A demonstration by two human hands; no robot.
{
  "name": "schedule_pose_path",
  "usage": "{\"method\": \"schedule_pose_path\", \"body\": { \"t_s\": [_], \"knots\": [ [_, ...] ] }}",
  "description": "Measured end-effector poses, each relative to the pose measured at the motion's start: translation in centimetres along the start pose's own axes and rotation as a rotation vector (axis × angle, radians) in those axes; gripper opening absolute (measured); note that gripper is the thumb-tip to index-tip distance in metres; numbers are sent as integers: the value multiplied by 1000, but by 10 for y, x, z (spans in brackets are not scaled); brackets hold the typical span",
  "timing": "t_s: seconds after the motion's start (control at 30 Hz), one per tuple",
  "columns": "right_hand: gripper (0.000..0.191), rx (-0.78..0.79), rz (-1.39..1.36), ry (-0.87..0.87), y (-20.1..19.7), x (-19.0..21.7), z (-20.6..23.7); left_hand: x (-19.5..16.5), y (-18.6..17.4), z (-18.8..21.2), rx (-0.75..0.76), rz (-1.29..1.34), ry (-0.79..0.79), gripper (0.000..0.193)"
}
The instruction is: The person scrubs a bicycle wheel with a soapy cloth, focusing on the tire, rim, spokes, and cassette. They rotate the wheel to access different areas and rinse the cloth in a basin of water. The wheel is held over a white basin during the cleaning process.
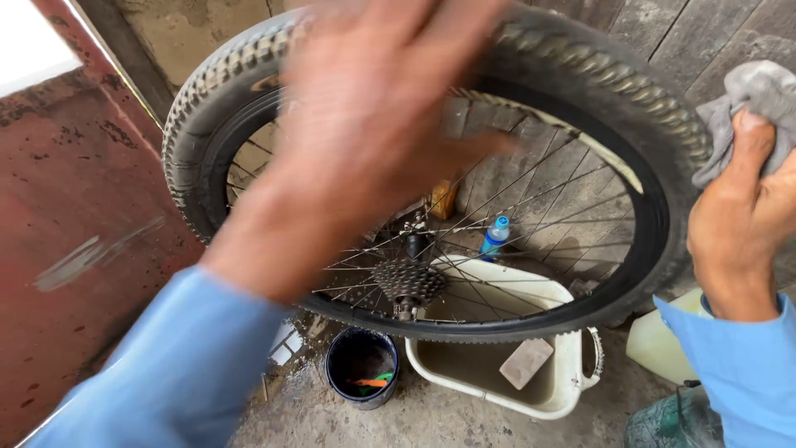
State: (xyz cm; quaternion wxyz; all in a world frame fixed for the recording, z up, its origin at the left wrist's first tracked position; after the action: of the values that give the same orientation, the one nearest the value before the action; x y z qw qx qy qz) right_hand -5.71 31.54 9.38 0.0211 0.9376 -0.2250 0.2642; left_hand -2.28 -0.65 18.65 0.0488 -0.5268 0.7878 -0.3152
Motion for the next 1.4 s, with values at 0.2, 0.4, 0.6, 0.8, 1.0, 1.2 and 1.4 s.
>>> {"method": "schedule_pose_path", "body": {
  "t_s": [0.2,0.4,0.6,0.8,1.0,1.2,1.4],
  "knots": [
    [13,-100,-186,-18,-37,-86,-9,98,-25,98,-28,-223,-166,104],
    [16,-223,-164,0,-74,-181,-2,105,35,146,302,263,-558,69],
    [22,-429,-375,259,-96,-237,22,43,80,119,278,649,-646,57],
    [31,-617,-540,460,-105,-263,50,-21,74,83,158,490,-398,55],
    [45,-609,-551,515,-98,-278,69,-39,69,72,209,433,-498,54],
    [52,-567,-141,310,-109,-300,84,-26,86,73,214,516,-564,51],
    [45,-630,-190,224,-124,-276,99,-13,109,71,165,406,-493,50]
  ]
}}
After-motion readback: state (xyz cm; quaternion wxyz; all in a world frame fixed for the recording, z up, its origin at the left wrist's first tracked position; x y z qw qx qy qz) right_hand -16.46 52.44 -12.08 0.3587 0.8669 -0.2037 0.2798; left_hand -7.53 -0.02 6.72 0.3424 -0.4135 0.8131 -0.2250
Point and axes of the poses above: each hand's wrist, its own z-axis away from the middle knuckle, its own y-axis out of the palm, x = y × z, the point moved 5 cm from there along -z, towards the middle knuckle, and after that the axes turned 10 degrees about -z, right-handed, at the moved point
